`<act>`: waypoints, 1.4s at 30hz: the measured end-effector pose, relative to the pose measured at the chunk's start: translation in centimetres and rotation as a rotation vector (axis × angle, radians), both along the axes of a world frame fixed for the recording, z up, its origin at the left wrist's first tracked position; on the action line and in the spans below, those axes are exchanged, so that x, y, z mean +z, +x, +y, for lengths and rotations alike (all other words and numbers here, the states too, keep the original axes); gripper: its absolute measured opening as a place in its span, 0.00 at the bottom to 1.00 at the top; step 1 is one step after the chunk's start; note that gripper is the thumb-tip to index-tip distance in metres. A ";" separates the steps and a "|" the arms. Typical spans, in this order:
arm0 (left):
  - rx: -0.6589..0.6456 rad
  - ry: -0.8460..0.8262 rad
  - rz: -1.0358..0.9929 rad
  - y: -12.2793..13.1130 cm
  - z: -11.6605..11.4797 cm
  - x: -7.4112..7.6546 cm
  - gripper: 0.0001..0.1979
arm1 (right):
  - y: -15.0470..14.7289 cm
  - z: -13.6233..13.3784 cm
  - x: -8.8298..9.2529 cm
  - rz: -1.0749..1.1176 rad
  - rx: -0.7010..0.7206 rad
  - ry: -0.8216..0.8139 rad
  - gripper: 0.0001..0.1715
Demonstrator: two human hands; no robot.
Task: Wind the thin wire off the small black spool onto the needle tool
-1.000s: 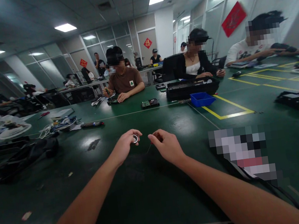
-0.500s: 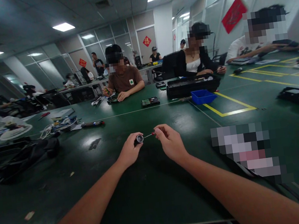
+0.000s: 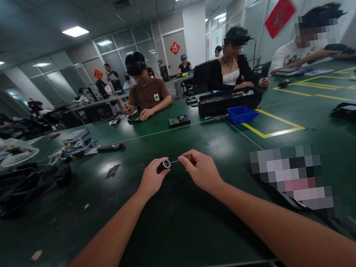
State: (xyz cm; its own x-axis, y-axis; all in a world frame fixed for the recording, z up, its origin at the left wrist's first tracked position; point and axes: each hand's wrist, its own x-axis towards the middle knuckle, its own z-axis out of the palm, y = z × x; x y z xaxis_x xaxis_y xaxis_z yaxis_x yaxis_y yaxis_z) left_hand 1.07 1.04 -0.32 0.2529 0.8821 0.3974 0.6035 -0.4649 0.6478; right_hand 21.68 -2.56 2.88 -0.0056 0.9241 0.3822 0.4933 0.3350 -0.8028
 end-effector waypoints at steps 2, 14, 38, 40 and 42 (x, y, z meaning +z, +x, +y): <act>-0.014 0.014 0.030 0.0 0.0 0.0 0.19 | 0.0 0.0 -0.2 0.018 0.038 0.018 0.14; 0.000 0.009 0.140 0.1 -0.2 0.1 0.20 | -0.1 0.4 -0.4 0.041 0.023 -0.030 0.13; 0.002 0.005 0.239 -0.5 0.0 0.7 0.20 | 0.1 2.7 -2.6 0.701 0.012 -0.288 0.13; 0.002 -0.003 0.223 -0.3 -0.2 0.8 0.20 | 0.0 2.4 -2.3 0.651 0.031 -0.275 0.15; -0.009 -0.010 0.216 -0.2 -0.3 1.0 0.20 | -0.2 2.2 -2.1 0.629 0.040 -0.263 0.15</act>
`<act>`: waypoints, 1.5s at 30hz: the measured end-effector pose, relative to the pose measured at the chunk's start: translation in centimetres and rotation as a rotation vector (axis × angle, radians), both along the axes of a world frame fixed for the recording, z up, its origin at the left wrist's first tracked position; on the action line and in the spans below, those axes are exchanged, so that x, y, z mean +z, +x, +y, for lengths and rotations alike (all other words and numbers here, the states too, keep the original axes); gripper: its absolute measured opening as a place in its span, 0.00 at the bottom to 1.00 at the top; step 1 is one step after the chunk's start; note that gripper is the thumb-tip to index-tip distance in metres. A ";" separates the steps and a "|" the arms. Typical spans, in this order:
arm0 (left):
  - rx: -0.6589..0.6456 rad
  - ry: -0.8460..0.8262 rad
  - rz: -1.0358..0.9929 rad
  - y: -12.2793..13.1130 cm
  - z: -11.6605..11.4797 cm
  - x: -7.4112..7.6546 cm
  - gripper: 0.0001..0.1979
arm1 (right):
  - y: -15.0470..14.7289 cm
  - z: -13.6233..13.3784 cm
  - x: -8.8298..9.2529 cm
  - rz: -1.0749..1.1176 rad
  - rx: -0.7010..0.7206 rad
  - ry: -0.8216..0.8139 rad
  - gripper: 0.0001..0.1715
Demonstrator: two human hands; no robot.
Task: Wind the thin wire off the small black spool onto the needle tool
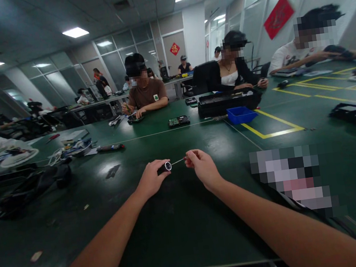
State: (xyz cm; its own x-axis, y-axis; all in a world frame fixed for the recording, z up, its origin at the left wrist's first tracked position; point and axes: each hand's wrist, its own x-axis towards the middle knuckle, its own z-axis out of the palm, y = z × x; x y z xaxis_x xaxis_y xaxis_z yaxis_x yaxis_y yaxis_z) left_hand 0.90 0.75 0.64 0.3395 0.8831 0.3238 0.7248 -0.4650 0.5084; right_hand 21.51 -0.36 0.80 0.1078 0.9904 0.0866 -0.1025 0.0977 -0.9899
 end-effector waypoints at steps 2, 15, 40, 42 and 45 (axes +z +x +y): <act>-0.012 -0.003 -0.008 0.1 -0.1 0.0 0.20 | -0.1 -0.1 0.2 -0.004 -0.001 0.011 0.16; 0.005 0.031 -0.042 -0.1 -0.1 -0.2 0.20 | 0.6 -1.2 1.5 -0.520 -0.018 0.196 0.17; 0.068 0.004 0.005 -0.2 0.1 -0.4 0.20 | -0.2 -0.7 0.9 -0.310 -0.007 0.109 0.14; 0.072 0.020 0.001 -0.3 0.0 -0.2 0.20 | -0.1 -0.2 0.4 -0.147 0.026 0.069 0.15; 0.013 0.039 0.034 -0.4 -0.1 0.3 0.21 | 0.3 0.6 -0.4 0.135 0.075 -0.070 0.15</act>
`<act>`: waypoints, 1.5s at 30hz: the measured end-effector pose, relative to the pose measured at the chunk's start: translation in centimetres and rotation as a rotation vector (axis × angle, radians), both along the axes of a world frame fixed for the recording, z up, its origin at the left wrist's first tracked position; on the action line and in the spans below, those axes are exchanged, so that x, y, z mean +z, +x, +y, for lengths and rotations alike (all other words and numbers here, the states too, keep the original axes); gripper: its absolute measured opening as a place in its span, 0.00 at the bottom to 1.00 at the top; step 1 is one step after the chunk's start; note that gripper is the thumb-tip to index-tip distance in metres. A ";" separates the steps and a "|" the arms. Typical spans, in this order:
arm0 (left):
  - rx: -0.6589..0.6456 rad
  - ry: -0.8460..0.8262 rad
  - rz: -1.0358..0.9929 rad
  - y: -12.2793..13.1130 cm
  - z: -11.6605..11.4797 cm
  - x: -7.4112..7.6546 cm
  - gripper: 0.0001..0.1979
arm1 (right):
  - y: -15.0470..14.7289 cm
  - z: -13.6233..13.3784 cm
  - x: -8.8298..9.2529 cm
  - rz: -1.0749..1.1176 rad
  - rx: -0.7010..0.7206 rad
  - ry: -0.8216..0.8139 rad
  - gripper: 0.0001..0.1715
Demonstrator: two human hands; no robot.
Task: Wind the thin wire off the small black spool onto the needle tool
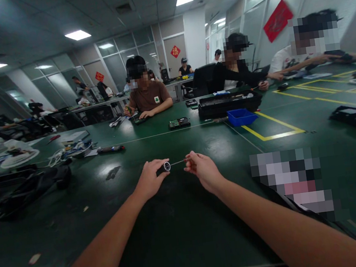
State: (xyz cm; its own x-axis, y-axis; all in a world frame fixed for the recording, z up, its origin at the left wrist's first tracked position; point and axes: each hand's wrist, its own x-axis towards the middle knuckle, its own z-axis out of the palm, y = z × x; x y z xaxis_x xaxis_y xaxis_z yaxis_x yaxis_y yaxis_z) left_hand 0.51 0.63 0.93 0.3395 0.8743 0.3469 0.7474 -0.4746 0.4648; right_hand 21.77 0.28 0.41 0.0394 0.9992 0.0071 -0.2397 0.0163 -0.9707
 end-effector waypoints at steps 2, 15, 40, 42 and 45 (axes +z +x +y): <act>-0.016 -0.029 0.044 -0.1 0.0 0.2 0.21 | 0.3 0.4 -0.4 0.029 -0.025 -0.041 0.13; -0.019 -0.083 0.019 0.0 0.0 -0.2 0.20 | -0.3 -0.2 -0.2 -0.121 -0.066 0.082 0.16; -0.088 -0.055 -0.095 0.3 -0.2 -0.1 0.19 | -0.2 -2.2 1.4 -0.691 -0.121 0.414 0.15; -0.094 -0.052 -0.095 0.3 -0.2 -0.2 0.19 | -0.2 -2.3 1.6 -0.719 -0.116 0.404 0.15; -0.112 -0.052 -0.105 0.2 -0.1 -0.4 0.19 | -0.2 -2.4 1.8 -0.784 -0.142 0.399 0.17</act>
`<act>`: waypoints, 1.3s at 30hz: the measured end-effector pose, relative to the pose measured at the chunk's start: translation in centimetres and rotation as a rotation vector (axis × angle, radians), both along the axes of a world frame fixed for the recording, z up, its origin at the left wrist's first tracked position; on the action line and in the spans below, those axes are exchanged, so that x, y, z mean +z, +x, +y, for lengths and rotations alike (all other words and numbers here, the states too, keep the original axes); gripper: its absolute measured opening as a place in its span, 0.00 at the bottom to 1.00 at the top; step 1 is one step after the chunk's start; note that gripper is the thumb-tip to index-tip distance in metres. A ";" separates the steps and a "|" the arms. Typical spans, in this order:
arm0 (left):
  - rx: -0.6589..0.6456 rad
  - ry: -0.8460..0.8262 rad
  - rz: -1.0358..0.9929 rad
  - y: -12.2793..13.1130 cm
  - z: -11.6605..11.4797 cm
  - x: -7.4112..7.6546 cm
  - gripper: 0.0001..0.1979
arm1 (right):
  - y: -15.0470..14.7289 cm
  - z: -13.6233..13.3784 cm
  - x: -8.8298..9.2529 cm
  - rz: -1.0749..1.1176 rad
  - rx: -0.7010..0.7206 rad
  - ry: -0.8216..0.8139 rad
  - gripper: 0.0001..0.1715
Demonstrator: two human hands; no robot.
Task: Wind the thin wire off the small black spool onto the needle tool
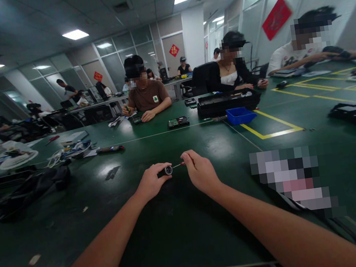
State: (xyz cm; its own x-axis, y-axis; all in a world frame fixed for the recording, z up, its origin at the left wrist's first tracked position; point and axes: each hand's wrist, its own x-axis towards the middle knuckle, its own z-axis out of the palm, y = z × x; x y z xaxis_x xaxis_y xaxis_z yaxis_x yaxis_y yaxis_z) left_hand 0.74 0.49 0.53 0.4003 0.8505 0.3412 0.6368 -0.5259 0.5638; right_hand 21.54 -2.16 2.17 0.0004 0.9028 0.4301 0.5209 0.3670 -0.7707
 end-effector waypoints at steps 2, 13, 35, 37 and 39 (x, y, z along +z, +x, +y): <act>-0.004 -0.001 -0.020 0.0 0.1 -0.1 0.19 | -0.1 0.0 -0.1 0.023 -0.018 0.005 0.15; 0.054 0.081 0.053 -0.2 -0.2 1.4 0.19 | 0.7 2.6 -1.6 0.668 0.085 -0.265 0.19; 0.118 0.049 0.082 -0.2 -0.2 0.9 0.20 | -0.1 -0.3 0.4 0.087 0.023 0.005 0.14; 0.109 0.047 0.083 -0.1 -0.2 0.8 0.19 | -0.1 -0.3 0.5 0.068 0.031 0.010 0.13; 0.103 0.047 0.079 -0.1 -0.2 0.8 0.19 | -0.1 -0.4 0.6 0.060 0.063 0.007 0.12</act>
State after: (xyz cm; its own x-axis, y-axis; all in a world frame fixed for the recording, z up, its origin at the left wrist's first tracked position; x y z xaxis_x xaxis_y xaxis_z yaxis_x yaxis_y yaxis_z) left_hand 0.64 0.31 1.28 0.3391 0.8722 0.3526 0.7304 -0.4803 0.4856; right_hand 21.42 -2.57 2.75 -0.0305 0.8986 0.4377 0.4493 0.4035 -0.7971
